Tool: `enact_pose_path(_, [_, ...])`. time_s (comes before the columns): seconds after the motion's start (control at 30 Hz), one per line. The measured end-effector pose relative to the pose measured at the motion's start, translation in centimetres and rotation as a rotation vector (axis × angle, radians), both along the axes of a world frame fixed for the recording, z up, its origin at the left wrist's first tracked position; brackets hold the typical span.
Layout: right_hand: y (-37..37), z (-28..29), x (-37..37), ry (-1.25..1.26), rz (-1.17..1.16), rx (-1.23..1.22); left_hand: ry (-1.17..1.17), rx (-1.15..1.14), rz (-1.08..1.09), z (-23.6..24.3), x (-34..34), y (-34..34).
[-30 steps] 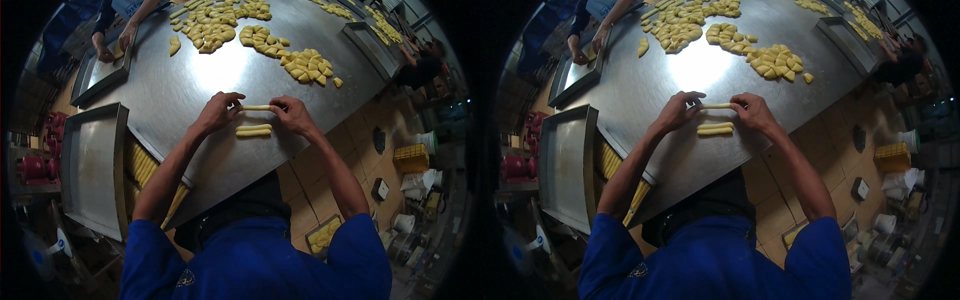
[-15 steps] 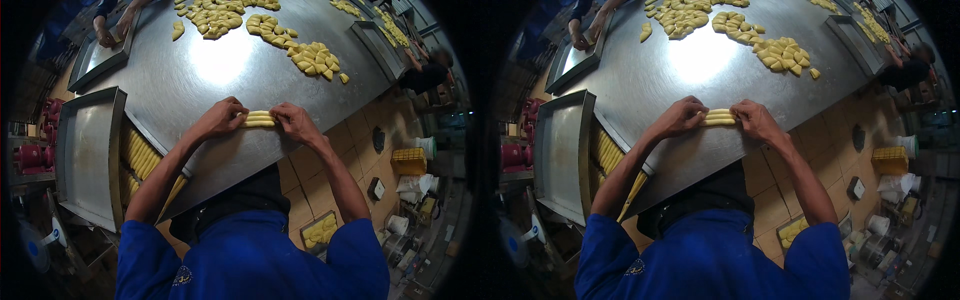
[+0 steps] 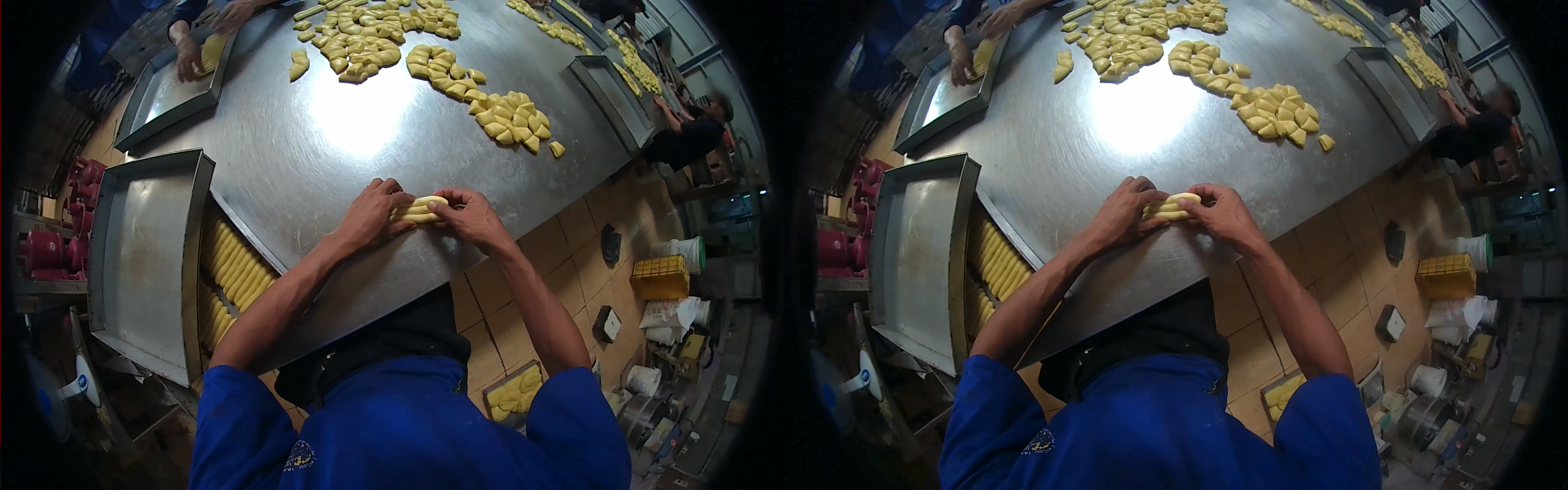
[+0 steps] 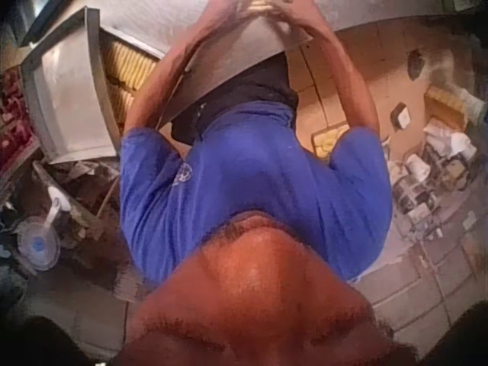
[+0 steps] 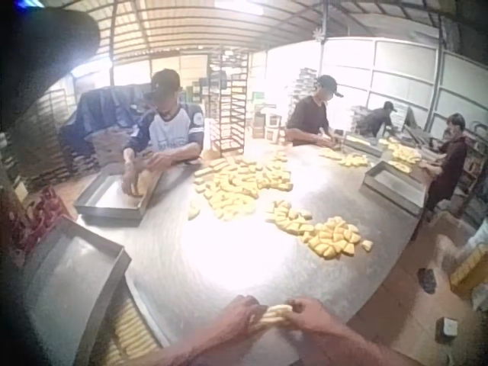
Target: The person shapes pieces of dough into sticks by hand, joins them together, and arranges them in rows on a metal tray.
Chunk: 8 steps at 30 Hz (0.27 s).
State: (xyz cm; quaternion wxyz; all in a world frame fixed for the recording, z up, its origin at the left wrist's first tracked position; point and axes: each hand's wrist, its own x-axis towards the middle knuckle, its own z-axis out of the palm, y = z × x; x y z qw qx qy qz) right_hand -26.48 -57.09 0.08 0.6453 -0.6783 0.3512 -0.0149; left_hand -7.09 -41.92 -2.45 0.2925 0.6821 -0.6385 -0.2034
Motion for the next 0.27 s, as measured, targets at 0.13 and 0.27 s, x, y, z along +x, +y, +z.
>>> enact_pose_path(0.13, [-1.2,-0.8,0.4,-0.027,-0.109,-0.341,-0.025,0.07,0.031,-0.2,0.6,0.7])
enact_pose_path(0.27, [-3.5,3.9,2.2,-0.054,-0.014,-0.53,-0.002,0.112,0.199,2.9,2.9,2.2])
